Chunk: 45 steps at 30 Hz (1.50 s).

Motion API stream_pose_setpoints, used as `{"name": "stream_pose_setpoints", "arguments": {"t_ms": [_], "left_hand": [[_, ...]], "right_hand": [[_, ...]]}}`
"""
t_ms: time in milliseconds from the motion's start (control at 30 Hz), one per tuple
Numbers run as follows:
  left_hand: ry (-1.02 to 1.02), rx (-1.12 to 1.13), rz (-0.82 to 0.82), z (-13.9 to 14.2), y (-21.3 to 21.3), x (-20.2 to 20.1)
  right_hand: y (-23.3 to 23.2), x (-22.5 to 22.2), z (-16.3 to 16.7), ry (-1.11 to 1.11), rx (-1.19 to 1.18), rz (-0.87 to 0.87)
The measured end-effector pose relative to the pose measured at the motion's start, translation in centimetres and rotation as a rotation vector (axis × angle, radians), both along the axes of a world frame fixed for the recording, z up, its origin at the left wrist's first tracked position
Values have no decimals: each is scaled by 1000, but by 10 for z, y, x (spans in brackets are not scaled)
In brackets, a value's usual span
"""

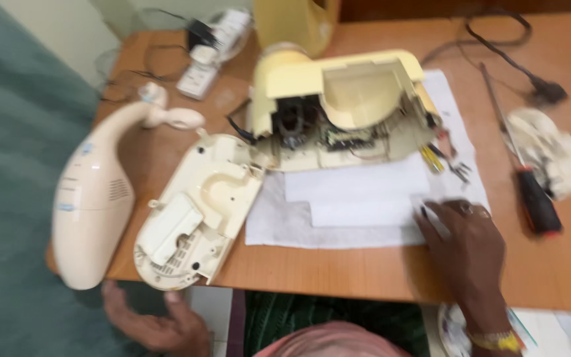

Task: The person works on a disassembled handheld vacuum cleaner at a table, manipulating the internal motor and circuit board area by hand, repositioning wires and small components inside the open housing while the detached base and handle sit beside it.

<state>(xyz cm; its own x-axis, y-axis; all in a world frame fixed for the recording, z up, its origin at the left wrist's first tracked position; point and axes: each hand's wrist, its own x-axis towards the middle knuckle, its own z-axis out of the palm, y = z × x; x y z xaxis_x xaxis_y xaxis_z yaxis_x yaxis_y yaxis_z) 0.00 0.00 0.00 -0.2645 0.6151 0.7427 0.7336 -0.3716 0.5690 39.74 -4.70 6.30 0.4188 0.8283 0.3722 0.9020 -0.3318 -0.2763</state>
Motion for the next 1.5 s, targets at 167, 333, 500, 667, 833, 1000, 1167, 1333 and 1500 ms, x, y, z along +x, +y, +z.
{"name": "stream_pose_setpoints", "arguments": {"t_ms": [167,333,500,667,833,1000,1167,1333,1500], "left_hand": [[258,-151,-458,8,7,80],[507,-98,-555,12,38,131],[490,-342,-722,33,57,121],[551,-468,-814,48,68,116],[504,-501,-863,47,70,98],[431,-394,-839,36,65,87],[634,-127,-479,35,86,65],[941,-284,-159,59,106,47],[1012,-386,-70,73,114,43]], "right_hand": [[-7,19,-10,51,-107,7],[-6,18,-43,6,-28,-9],[-1,21,-78,55,135,86],[-3,45,-119,223,246,269],[-6,81,-153,529,69,365],[-25,30,-129,678,365,261],[-18,-14,-62,296,268,115],[-16,-44,-37,318,433,153],[-22,-43,-49,338,567,157]]}}
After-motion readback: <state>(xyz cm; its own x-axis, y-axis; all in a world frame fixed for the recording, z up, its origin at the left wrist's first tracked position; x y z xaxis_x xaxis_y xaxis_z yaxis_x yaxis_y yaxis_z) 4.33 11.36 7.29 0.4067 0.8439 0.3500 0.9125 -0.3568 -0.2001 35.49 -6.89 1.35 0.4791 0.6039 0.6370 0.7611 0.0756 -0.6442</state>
